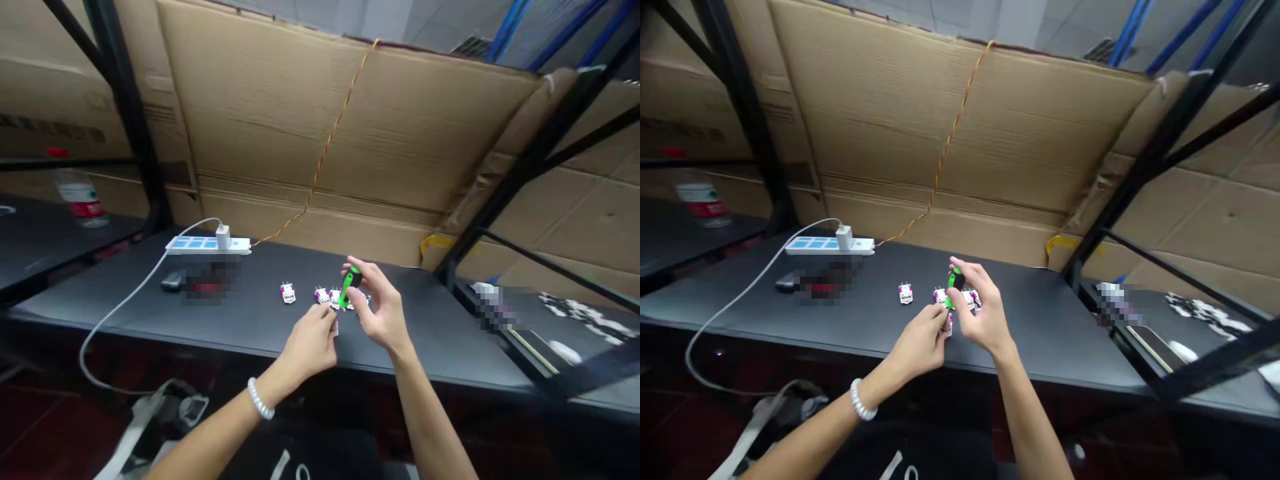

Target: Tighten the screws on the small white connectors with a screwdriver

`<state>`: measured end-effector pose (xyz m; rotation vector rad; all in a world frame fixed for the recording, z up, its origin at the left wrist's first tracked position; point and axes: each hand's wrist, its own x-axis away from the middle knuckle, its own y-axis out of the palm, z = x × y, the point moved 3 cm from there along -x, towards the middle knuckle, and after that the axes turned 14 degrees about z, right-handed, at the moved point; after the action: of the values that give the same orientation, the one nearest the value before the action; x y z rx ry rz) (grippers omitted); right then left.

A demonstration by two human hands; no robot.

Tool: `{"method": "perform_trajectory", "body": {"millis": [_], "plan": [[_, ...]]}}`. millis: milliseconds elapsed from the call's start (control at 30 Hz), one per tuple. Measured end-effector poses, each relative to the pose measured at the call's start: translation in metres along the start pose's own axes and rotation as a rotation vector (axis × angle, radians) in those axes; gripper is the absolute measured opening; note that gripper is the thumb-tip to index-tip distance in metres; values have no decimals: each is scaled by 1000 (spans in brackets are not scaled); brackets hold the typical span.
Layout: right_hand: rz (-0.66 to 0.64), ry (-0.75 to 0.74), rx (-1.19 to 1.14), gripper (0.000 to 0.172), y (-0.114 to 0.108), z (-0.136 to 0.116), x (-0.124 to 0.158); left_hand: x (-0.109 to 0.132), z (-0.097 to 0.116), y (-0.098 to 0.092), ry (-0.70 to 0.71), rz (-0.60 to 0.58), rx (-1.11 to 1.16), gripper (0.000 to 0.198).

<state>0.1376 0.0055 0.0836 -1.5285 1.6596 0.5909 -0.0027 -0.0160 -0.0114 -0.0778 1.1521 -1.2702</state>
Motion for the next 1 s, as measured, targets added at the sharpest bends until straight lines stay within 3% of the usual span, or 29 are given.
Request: {"method": "perform_trajectory", "body": {"millis": [100,233,367,433,533,600,700,800,900,1000], "plan": [[-32,53,-102,43,1,2,0,0,0,-1,-8,16,18,17],[71,-44,92,35,-4,-2,-3,0,-1,0,0,0,-3,18],[-47,-18,31,48,-3,-3,-3,0,-2,1,4,1,3,17],[-68,18,-55,46,-3,-1,-3,0,-2,1,7,10,8,18],[24,-21,21,34,-6,2,-5,0,-1,0,6,4,-8,19],[49,-46,92,37,-7,3,-4,0,0,-1,5,-5,-16,19],[-22,47,-35,48,-4,6,-2,0,1,-2,-1,-4,-13,18],[-13,130,-151,42,-3,8,-1,-1,1,-2,-7,-6,-17,18],[48,81,-84,34,-5,7,-4,0,0,-2,6,-12,-35,17],[-5,88,-137,39,-4,7,-3,0,0,-1,11,0,-29,17]]}}
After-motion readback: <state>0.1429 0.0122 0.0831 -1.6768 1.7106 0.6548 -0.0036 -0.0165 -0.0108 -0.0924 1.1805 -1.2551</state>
